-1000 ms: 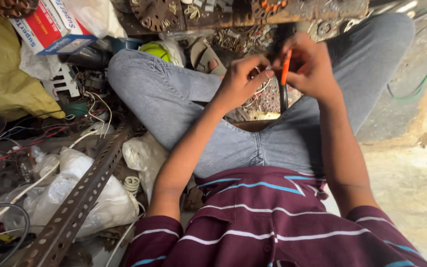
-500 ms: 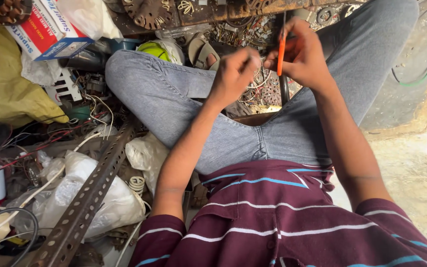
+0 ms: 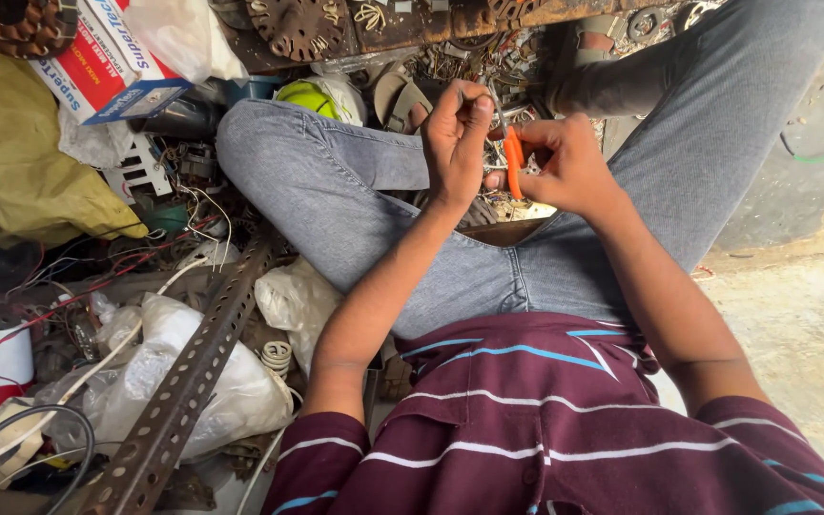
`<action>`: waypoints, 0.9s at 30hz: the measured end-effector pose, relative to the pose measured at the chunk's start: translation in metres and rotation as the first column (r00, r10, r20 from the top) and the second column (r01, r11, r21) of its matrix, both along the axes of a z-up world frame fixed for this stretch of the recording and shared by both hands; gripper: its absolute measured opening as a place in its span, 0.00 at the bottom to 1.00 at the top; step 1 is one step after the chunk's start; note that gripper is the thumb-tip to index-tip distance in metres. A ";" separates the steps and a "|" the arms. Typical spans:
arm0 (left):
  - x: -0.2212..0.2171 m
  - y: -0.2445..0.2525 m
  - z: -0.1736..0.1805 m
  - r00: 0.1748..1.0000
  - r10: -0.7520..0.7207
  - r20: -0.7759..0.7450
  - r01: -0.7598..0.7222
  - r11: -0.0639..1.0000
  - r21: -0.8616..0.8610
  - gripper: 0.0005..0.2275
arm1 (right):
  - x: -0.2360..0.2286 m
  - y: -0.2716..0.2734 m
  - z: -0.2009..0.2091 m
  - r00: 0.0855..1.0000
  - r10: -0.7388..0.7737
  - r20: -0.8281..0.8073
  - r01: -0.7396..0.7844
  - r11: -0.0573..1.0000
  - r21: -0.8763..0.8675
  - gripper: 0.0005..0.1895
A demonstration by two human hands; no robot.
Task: Repairing or rewiring a ceiling fan motor stator on a workshop floor.
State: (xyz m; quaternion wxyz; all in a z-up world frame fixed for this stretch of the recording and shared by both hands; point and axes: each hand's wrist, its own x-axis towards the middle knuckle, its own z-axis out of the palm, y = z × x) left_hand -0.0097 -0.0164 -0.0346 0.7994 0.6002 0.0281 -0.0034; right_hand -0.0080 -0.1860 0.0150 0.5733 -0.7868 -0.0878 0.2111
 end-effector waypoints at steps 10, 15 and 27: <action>0.003 0.010 -0.004 0.995 -0.098 -0.019 0.100 0.987 0.125 0.06 | 0.002 -0.012 -0.004 0.996 0.065 0.064 -0.063 0.998 -0.029 0.21; 0.004 0.011 -0.002 0.992 -0.115 -0.056 0.120 0.989 0.083 0.06 | 0.001 -0.014 -0.006 0.996 0.064 0.054 -0.063 0.998 -0.017 0.20; 0.011 0.027 -0.009 0.961 -0.242 -0.131 0.249 0.967 0.042 0.05 | 0.003 -0.016 -0.007 0.997 0.064 0.047 -0.060 0.994 -0.089 0.18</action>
